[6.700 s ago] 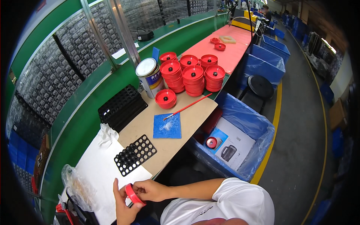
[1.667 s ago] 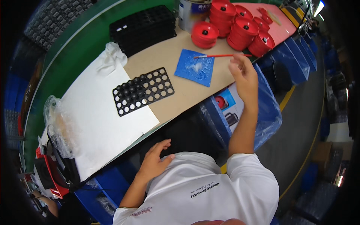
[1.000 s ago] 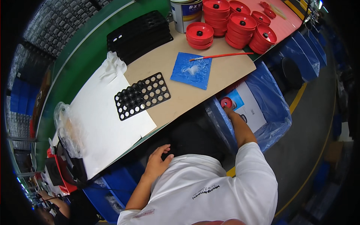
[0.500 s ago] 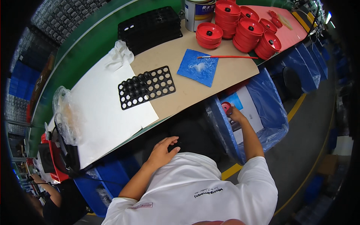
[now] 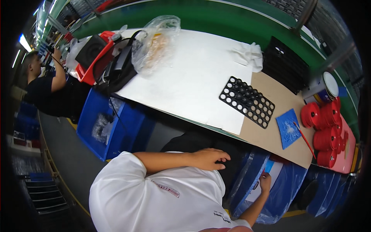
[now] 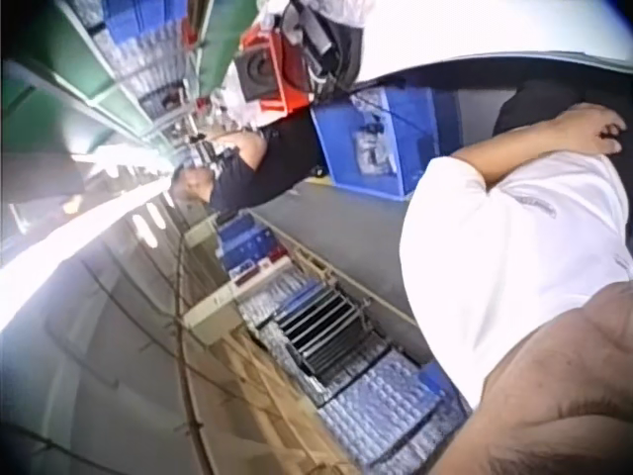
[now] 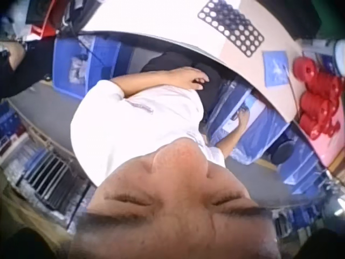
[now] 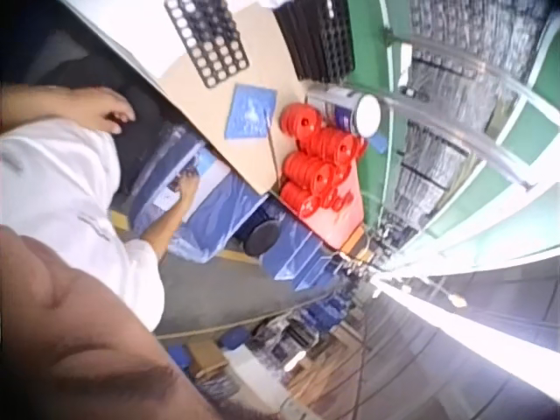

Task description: The person applies adhesive to small components using a brush and inserts them into round plastic housings by hand before pressing the pieces together.

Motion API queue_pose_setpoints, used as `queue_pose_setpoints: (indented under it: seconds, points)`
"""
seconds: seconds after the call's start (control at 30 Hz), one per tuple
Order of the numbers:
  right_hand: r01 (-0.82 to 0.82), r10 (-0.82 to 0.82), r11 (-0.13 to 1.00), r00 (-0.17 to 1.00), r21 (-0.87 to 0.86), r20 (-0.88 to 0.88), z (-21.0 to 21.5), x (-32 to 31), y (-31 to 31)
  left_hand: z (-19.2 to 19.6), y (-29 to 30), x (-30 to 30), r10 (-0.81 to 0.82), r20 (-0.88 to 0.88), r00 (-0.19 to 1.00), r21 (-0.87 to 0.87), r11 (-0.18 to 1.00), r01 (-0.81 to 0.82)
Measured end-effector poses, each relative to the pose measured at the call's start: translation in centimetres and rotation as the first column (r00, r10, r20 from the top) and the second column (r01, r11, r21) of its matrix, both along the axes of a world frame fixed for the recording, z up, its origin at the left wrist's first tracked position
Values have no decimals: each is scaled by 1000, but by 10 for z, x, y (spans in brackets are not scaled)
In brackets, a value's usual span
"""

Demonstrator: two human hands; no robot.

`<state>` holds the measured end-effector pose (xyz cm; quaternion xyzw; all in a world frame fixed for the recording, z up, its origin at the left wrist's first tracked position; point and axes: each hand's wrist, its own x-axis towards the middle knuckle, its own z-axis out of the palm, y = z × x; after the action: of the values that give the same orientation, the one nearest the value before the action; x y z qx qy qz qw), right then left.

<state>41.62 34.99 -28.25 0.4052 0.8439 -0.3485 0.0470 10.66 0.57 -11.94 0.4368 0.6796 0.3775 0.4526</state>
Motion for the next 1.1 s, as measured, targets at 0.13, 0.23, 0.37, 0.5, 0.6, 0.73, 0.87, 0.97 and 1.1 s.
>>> queue_pose_setpoints:
  seconds: [0.13,0.23,0.37,0.5,0.6,0.73,0.87,0.97,1.1]
  points:
    - [219,-262,958,931,-186,-254,177,-24,-67,13,18,3,-131,228,965,-5,991,135]
    - [137,-232,970,769,-200,-596,237,-44,-118,30,26,10,-56,481,875,12,998,57]
    - [-218,140,974,776,-54,-615,256,-112,-167,27,31,12,-90,862,498,180,974,-135]
    - [-421,224,888,746,-185,-627,294,-180,-181,41,12,-10,-19,878,478,195,927,-320]
    - [-220,310,950,753,222,-581,298,-234,-155,49,-15,-25,-55,869,492,254,903,-346]
    - [-105,498,699,782,708,-376,292,-312,-118,52,-37,-38,-14,810,586,314,856,-412]
    - [-219,523,673,816,706,-245,288,-340,-108,64,-47,-53,0,770,638,369,816,-446]
    - [-263,544,618,823,741,-161,284,-349,-108,64,-48,-61,49,818,573,320,789,-525]
    - [-290,509,624,856,726,-95,280,-357,-108,68,-47,-72,166,840,516,251,725,-641]
